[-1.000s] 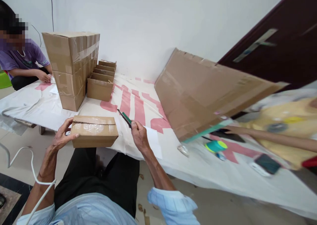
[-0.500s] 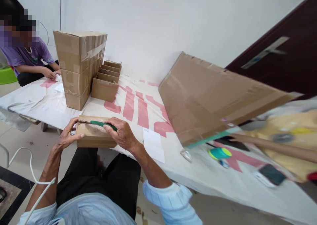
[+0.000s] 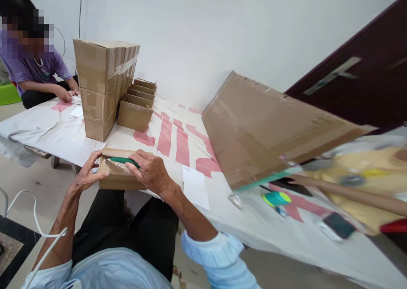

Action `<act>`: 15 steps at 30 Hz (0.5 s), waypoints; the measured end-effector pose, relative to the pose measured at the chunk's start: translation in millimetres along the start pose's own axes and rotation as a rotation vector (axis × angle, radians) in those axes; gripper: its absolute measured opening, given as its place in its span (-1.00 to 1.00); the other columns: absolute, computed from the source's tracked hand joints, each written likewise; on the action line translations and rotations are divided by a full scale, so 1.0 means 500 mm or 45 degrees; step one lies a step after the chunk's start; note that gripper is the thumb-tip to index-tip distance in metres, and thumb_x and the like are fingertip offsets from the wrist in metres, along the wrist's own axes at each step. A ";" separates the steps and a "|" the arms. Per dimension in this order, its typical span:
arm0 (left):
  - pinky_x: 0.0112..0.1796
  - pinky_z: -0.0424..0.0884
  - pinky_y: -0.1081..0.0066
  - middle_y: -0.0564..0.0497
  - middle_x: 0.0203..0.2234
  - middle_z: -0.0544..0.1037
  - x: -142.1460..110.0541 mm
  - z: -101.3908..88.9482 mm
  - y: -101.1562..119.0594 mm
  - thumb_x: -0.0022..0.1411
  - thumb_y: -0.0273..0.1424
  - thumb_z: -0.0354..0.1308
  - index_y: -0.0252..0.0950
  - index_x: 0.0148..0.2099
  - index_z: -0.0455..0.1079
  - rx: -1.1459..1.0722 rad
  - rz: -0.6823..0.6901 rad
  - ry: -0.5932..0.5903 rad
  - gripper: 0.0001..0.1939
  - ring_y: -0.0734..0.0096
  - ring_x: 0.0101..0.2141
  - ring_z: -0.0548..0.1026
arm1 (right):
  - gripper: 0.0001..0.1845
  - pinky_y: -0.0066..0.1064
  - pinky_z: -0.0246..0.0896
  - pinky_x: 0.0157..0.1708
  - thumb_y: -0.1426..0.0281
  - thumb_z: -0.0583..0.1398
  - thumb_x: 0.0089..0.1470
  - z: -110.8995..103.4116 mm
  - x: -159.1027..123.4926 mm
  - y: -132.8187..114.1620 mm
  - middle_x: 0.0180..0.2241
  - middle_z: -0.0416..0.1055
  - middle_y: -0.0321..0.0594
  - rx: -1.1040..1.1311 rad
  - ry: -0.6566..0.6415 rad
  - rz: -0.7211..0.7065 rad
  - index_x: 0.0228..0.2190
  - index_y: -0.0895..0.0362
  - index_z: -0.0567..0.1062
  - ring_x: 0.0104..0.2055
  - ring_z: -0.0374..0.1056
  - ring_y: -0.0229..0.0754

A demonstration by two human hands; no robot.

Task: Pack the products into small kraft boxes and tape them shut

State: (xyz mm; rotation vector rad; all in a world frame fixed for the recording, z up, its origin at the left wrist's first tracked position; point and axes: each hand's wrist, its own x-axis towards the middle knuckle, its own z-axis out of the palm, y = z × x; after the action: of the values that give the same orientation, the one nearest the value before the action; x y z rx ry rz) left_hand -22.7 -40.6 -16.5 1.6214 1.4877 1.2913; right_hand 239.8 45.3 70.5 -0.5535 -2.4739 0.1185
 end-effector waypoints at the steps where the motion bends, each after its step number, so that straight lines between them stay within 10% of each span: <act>1: 0.19 0.46 -0.02 -0.13 0.37 0.30 0.000 0.000 0.000 0.19 -0.09 0.36 -0.08 0.35 0.26 0.001 0.000 0.003 -0.27 -0.08 0.33 0.35 | -0.69 -0.31 0.44 -0.19 0.26 0.10 0.48 0.001 0.001 0.001 -0.20 0.60 -0.09 -0.043 0.000 -0.011 -0.08 0.09 0.62 -0.19 0.56 -0.08; 15: 0.18 0.47 0.00 -0.14 0.36 0.31 0.009 0.001 -0.004 0.19 -0.06 0.36 -0.08 0.34 0.27 0.013 0.021 0.004 -0.26 -0.09 0.33 0.35 | -0.68 -0.39 0.20 -0.39 0.21 0.12 0.48 -0.024 -0.052 0.061 -0.24 0.56 -0.12 -0.237 -0.114 0.061 -0.14 0.06 0.64 -0.27 0.46 -0.14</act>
State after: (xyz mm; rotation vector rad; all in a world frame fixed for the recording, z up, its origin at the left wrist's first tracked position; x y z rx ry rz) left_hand -23.3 -35.8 -17.1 1.6419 1.4883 1.2972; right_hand 276.7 61.8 60.3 -0.7001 -2.5754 -0.0707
